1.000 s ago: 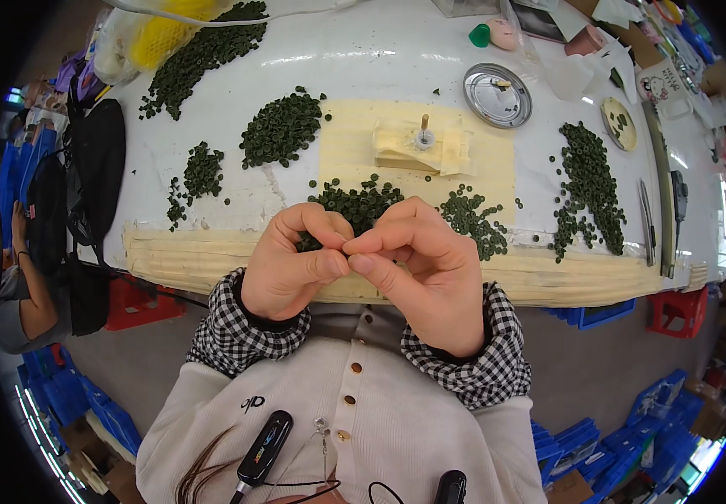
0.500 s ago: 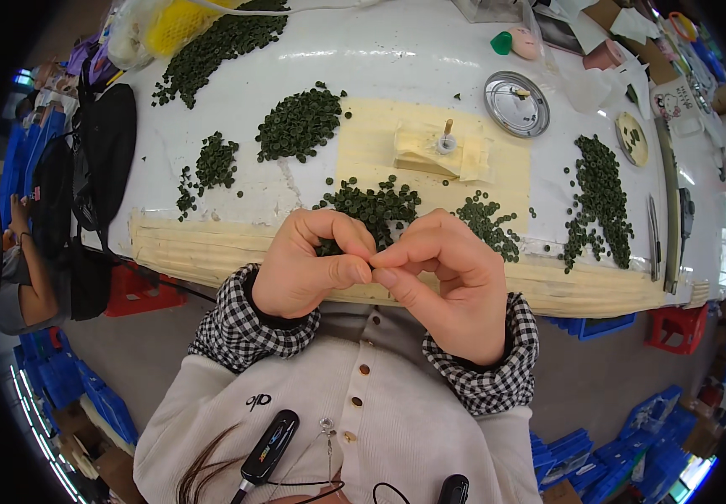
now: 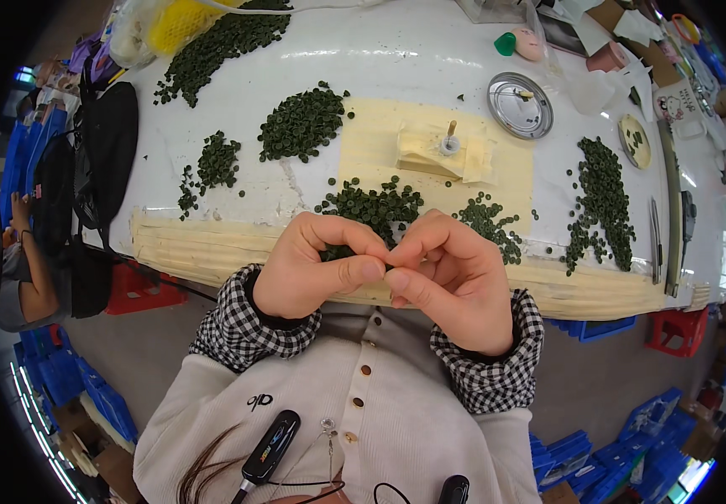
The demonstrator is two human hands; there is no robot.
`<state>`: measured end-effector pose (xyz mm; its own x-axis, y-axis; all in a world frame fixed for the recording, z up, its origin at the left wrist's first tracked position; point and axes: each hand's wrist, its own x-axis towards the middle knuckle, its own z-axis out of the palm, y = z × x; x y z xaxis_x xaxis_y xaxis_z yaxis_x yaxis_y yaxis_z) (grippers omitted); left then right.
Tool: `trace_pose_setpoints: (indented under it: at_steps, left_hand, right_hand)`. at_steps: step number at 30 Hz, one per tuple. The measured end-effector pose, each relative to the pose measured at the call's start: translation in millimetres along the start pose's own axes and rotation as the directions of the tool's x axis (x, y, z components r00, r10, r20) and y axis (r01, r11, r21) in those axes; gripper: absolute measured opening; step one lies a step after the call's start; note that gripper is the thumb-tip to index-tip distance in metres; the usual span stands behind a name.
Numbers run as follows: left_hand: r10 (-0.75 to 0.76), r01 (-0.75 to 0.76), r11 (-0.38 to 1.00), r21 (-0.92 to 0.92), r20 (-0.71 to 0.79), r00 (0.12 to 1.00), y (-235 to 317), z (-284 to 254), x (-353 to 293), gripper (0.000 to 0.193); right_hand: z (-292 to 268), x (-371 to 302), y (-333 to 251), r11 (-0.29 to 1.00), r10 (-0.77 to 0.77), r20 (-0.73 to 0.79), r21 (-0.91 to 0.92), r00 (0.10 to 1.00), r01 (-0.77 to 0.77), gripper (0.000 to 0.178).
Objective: The person is inspecting and sorting small green plastic parts on a workbench.
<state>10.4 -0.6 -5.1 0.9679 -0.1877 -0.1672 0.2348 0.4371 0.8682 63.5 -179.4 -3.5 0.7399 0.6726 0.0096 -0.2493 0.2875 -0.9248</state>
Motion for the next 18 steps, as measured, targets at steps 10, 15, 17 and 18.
trace_pose_setpoints:
  at_steps: [10,15,17,18]
  left_hand:
    - [0.049,-0.057,0.993,-0.105,-0.075,0.996,-9,-5,0,0.013]
    - [0.131,-0.131,0.991,-0.002,-0.081,0.988,-10,-2,1,0.013]
    - [0.132,-0.133,0.991,-0.001,-0.118,0.984,-10,-1,1,0.014]
    - [0.132,-0.133,0.991,0.000,-0.137,0.982,-10,0,1,0.014]
  right_hand:
    - [13,4,-2,0.513,-0.521,0.067,-0.772,0.851,0.375,0.022]
    - [19,4,-5,0.431,-0.560,0.092,-0.817,0.824,0.384,0.023]
    - [20,5,-5,0.414,-0.563,0.102,-0.825,0.820,0.386,0.022]
    - [20,5,-5,0.416,-0.556,0.102,-0.825,0.825,0.383,0.022]
